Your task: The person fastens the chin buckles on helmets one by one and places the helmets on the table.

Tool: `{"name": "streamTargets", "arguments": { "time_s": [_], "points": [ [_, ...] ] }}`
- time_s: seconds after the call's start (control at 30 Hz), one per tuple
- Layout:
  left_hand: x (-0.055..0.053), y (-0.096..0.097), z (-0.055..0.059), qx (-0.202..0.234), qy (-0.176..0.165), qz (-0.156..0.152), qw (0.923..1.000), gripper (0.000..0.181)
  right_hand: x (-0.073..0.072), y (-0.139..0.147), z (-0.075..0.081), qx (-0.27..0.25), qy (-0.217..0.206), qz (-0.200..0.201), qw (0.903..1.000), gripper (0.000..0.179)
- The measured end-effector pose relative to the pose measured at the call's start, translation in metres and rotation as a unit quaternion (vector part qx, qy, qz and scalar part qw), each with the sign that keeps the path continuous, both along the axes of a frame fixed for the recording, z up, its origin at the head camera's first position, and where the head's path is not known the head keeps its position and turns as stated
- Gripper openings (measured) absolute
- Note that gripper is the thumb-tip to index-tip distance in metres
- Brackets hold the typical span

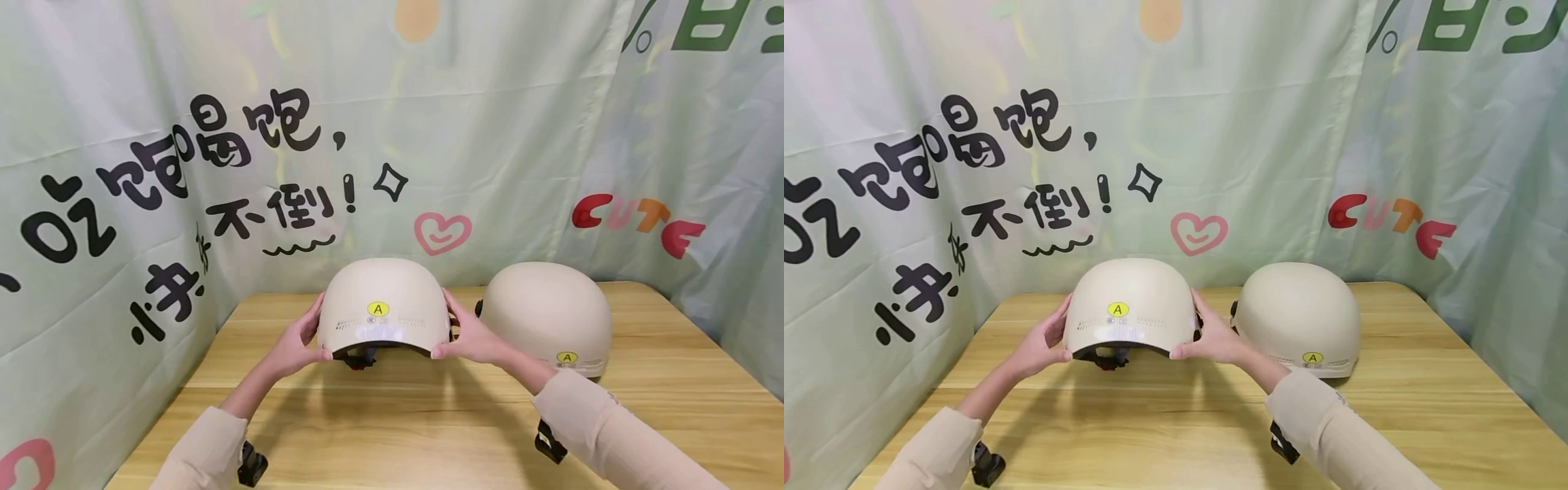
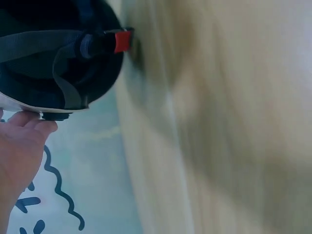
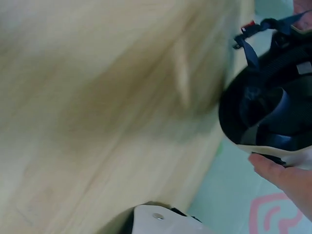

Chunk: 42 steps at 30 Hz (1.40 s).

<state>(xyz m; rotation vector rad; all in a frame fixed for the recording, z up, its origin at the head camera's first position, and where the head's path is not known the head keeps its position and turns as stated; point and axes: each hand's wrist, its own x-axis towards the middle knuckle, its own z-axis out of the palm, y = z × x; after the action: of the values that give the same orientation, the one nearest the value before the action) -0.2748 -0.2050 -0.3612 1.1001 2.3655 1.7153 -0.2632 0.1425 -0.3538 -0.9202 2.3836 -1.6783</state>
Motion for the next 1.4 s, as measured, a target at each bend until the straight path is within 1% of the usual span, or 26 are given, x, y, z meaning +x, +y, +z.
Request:
{"name": "streamTargets", "arguments": {
  "time_s": [0.1, 0.17, 0.3, 0.4, 0.5, 0.63, 0.73, 0.83, 0.93, 1.03, 1.1, 1.27, 1.33, 1.4],
  "points": [
    [0.005, -0.004, -0.008, -0.019, 0.009, 0.019, 0.9996, 0.115, 0.005, -0.003, -0.004, -0.001, 0.009, -0.006, 0.9999, 0.124],
    [0.008, -0.005, -0.013, -0.032, 0.021, 0.032, 0.9988, 0.117, 0.007, -0.005, -0.007, 0.005, 0.018, -0.014, 0.9997, 0.128],
    [0.017, -0.007, -0.021, -0.048, 0.036, 0.056, 0.9966, 0.120, 0.009, -0.006, -0.016, 0.012, 0.056, -0.024, 0.9981, 0.133],
    [0.020, -0.007, -0.025, -0.063, 0.043, 0.072, 0.9945, 0.122, 0.010, -0.007, -0.025, 0.016, 0.083, -0.032, 0.9959, 0.136],
    [0.023, -0.007, -0.028, -0.078, 0.048, 0.086, 0.9921, 0.124, 0.012, -0.009, -0.032, 0.022, 0.101, -0.040, 0.9939, 0.137],
    [0.024, -0.008, -0.035, -0.093, 0.057, 0.096, 0.9893, 0.128, 0.013, -0.012, -0.039, 0.038, 0.131, -0.047, 0.9896, 0.139],
    [0.025, -0.008, -0.041, -0.105, 0.070, 0.105, 0.9864, 0.130, 0.015, -0.014, -0.042, 0.058, 0.153, -0.057, 0.9849, 0.143],
    [0.025, -0.008, -0.046, -0.118, 0.086, 0.113, 0.9828, 0.129, 0.016, -0.014, -0.046, 0.072, 0.162, -0.065, 0.9821, 0.146],
    [0.023, -0.006, -0.051, -0.133, 0.107, 0.119, 0.9780, 0.131, 0.017, -0.014, -0.050, 0.077, 0.156, -0.065, 0.9826, 0.147],
    [0.022, -0.005, -0.054, -0.154, 0.127, 0.126, 0.9717, 0.133, 0.017, -0.014, -0.053, 0.086, 0.150, -0.071, 0.9825, 0.149],
    [0.021, -0.005, -0.055, -0.170, 0.140, 0.136, 0.9659, 0.135, 0.016, -0.015, -0.056, 0.092, 0.148, -0.074, 0.9819, 0.150],
    [0.019, -0.005, -0.057, -0.209, 0.167, 0.163, 0.9498, 0.141, 0.013, -0.017, -0.059, 0.114, 0.184, -0.078, 0.9733, 0.151],
    [0.019, -0.005, -0.058, -0.218, 0.174, 0.165, 0.9461, 0.142, 0.011, -0.018, -0.060, 0.123, 0.196, -0.082, 0.9693, 0.152],
    [0.017, -0.006, -0.060, -0.222, 0.177, 0.166, 0.9444, 0.142, 0.009, -0.018, -0.060, 0.128, 0.195, -0.085, 0.9686, 0.153]
  ]
}}
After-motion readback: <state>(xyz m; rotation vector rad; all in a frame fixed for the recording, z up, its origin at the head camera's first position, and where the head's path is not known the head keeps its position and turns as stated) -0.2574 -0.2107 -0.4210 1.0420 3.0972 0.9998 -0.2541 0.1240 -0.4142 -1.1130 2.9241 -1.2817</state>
